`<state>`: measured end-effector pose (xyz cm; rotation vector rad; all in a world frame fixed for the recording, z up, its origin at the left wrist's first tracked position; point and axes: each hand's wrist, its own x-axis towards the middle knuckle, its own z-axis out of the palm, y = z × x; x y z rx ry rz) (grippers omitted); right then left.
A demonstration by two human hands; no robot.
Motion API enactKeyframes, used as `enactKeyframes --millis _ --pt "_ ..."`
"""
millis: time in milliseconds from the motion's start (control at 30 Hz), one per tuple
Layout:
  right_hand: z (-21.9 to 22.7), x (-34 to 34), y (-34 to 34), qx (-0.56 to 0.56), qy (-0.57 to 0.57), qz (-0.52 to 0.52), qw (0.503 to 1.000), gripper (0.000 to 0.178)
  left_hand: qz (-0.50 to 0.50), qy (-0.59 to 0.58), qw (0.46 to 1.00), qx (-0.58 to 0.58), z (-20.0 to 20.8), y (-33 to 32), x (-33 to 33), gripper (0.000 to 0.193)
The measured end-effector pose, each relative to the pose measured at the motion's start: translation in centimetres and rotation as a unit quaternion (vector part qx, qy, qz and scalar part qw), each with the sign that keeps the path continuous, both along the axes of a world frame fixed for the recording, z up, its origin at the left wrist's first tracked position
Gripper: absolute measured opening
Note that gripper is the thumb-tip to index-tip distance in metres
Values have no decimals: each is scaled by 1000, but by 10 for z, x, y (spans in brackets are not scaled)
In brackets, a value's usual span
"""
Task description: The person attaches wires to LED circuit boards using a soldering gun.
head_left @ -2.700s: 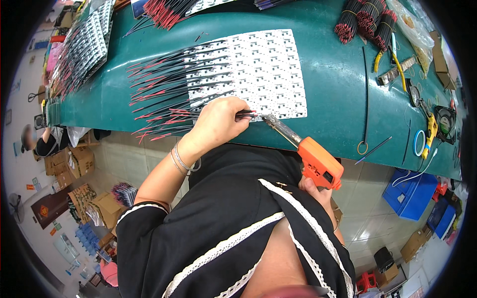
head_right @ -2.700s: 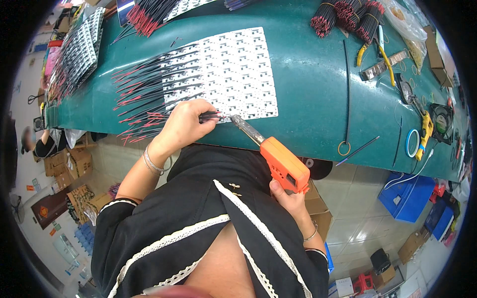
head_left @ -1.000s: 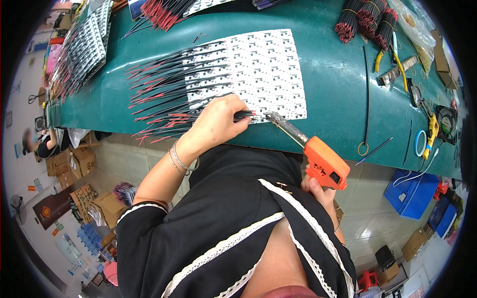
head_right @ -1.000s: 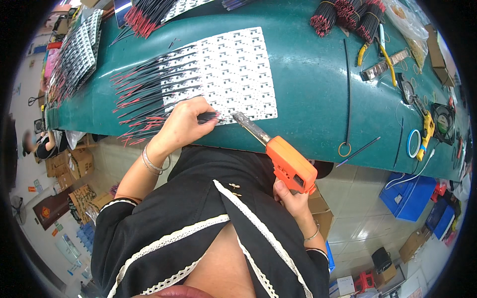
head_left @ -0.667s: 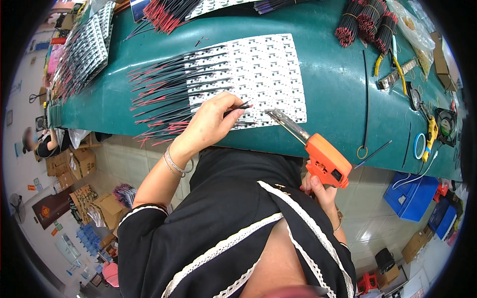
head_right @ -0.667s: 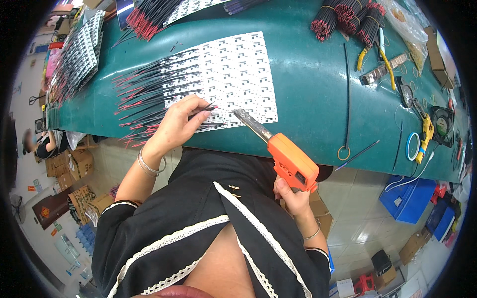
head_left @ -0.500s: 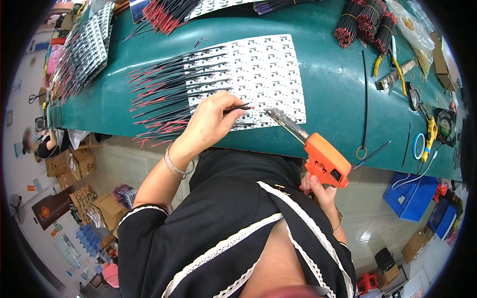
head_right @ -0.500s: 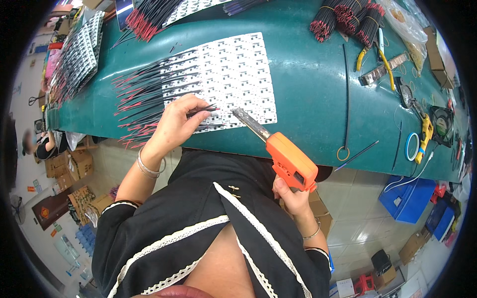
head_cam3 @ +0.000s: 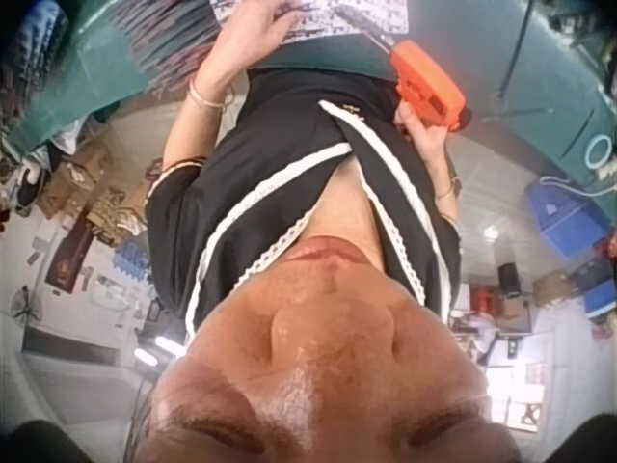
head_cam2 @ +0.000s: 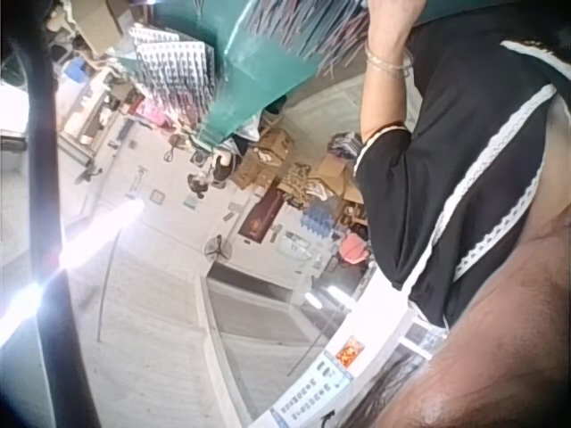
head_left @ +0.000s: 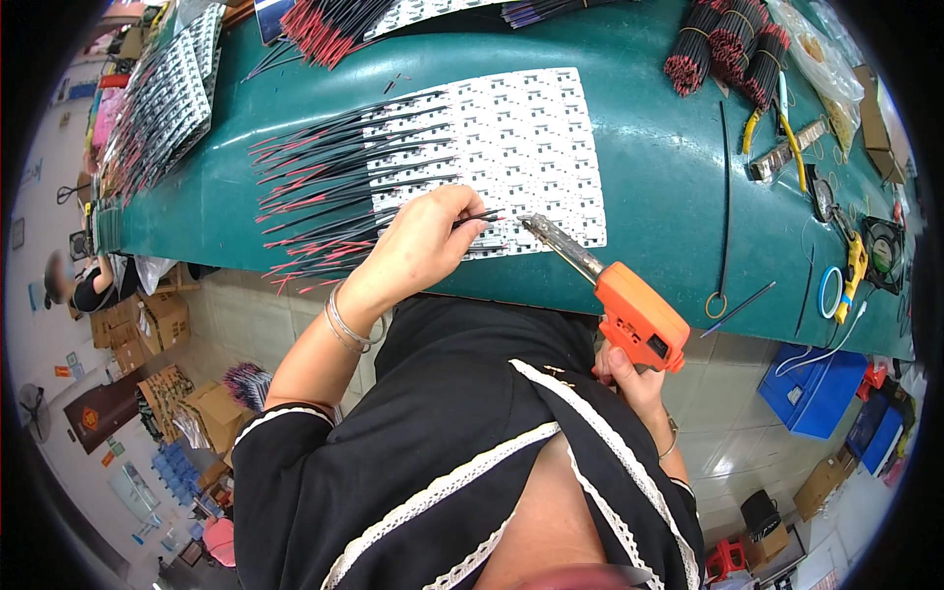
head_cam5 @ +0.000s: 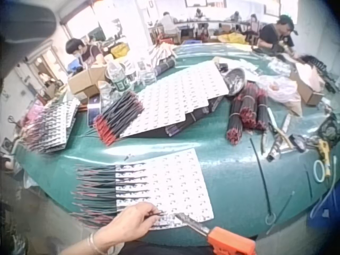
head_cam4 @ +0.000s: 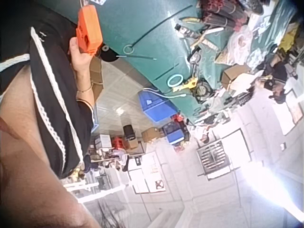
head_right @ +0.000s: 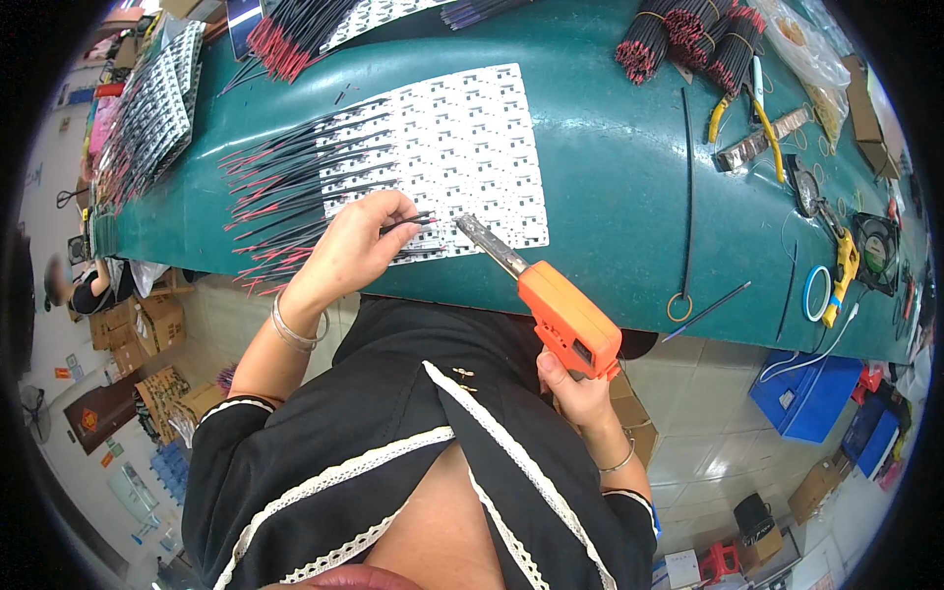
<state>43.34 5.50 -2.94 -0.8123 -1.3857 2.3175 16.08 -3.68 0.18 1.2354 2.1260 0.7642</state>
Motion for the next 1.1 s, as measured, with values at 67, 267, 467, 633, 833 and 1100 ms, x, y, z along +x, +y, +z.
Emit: enactKeyframes --millis 67,267,467,633,833,1100 --pt "0 -2 0 9 -10 1 1000 48 -9 4 1000 9 -1 1 0 13" --pt "2 -2 1 9 -8 4 1000 48 13 -45 999 -22 0 3 0 13" --pt "0 0 2 5 10 7 1000 29 19 -42 999 -14 -7 1 1 12" --pt "-3 1 0 -3 -11 7 1000 28 26 -45 998 -25 -9 2 1 12" --pt "2 -4 0 13 -38 18 999 34 33 -30 998 -46 -10 3 3 13" --pt "2 -6 0 7 -58 19 998 25 30 -16 998 -55 -9 6 4 13"
